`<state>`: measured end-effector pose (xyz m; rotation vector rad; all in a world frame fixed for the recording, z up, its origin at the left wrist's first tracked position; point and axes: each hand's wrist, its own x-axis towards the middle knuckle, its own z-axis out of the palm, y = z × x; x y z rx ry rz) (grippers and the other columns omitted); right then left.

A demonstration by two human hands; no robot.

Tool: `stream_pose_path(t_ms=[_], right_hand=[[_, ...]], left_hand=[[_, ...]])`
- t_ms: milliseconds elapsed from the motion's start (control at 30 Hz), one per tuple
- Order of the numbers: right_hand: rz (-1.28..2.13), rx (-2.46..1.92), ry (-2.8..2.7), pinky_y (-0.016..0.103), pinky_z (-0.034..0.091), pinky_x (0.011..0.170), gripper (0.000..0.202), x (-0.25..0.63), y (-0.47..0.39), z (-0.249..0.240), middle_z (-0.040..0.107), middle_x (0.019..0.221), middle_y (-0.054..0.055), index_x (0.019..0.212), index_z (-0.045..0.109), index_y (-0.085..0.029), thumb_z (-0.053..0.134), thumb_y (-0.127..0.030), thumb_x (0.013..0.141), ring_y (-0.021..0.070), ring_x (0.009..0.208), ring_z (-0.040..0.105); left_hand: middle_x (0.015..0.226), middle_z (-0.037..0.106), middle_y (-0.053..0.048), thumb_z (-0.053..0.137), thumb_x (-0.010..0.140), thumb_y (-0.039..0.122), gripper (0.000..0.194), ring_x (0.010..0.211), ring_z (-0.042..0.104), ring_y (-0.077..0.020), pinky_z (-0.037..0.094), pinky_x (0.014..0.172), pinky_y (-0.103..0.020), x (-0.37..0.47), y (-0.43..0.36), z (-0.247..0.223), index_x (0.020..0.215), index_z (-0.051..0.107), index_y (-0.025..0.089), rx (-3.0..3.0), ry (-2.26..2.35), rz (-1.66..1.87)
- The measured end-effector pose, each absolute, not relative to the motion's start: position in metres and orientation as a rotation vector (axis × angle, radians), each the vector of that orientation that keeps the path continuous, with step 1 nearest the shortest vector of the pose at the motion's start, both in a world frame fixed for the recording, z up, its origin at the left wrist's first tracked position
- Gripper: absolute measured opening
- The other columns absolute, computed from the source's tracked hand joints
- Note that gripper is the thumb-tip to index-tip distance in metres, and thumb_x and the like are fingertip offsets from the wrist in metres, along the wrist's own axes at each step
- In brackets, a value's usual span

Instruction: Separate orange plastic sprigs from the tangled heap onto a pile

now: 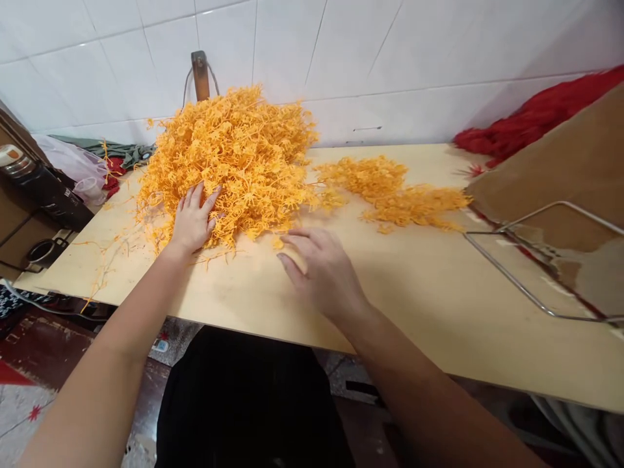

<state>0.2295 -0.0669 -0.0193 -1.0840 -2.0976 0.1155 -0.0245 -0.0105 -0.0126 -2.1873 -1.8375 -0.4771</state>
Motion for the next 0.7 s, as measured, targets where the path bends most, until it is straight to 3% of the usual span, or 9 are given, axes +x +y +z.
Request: stream_pose_path(t_ms=[267,500,600,700], right_hand=[[0.138,-1.527,-2.08,0.045,0.042,0.08,0.045,0.248,-0.037,-0.04,0.058,0.093,0.019,0.103,0.057,-0.007,0.057,-0.039,0.071,0.0312,0.09,0.052],[0.384,-1.481,-1.92,0.028,0.037,0.057,0.013,0.24,-0.026,-0.052,0.054,0.065,0.003,0.08,0.054,-0.017,0.05,-0.028,0.074,0.016,0.06,0.048],[0.574,-1.454,-1.813,0.026,0.033,0.053,0.011,0.248,-0.025,-0.053,0.049,0.059,0.0,0.076,0.049,-0.019,0.046,-0.029,0.076,0.0133,0.053,0.044],[0.619,-1.418,-1.768,0.025,0.029,0.051,0.014,0.251,-0.028,-0.051,0.044,0.055,-0.002,0.072,0.044,-0.02,0.043,-0.032,0.078,0.0118,0.05,0.04]], left_hand=[[0.147,0.019,-0.012,0.035,0.082,0.055,0.065,0.134,0.018,-0.0318,0.02,0.105,-0.049,-0.026,-0.025,-0.009,0.138,0.027,0.024,-2.24,-1.821,-0.481],[0.146,0.021,-0.012,0.044,0.08,0.05,0.062,0.133,0.019,-0.0325,0.021,0.104,-0.051,-0.015,-0.055,0.014,0.135,0.033,0.024,-2.273,-1.851,-0.43],[0.142,0.031,-0.01,0.048,0.079,0.042,0.048,0.13,0.028,-0.0287,0.023,0.104,-0.048,0.006,-0.086,0.026,0.124,0.047,0.024,-2.24,-1.692,-0.637],[0.123,0.052,-0.006,0.046,0.082,0.031,0.028,0.115,0.046,-0.0221,0.028,0.1,-0.044,0.04,-0.116,0.033,0.106,0.058,0.025,-2.224,-1.531,-0.89]])
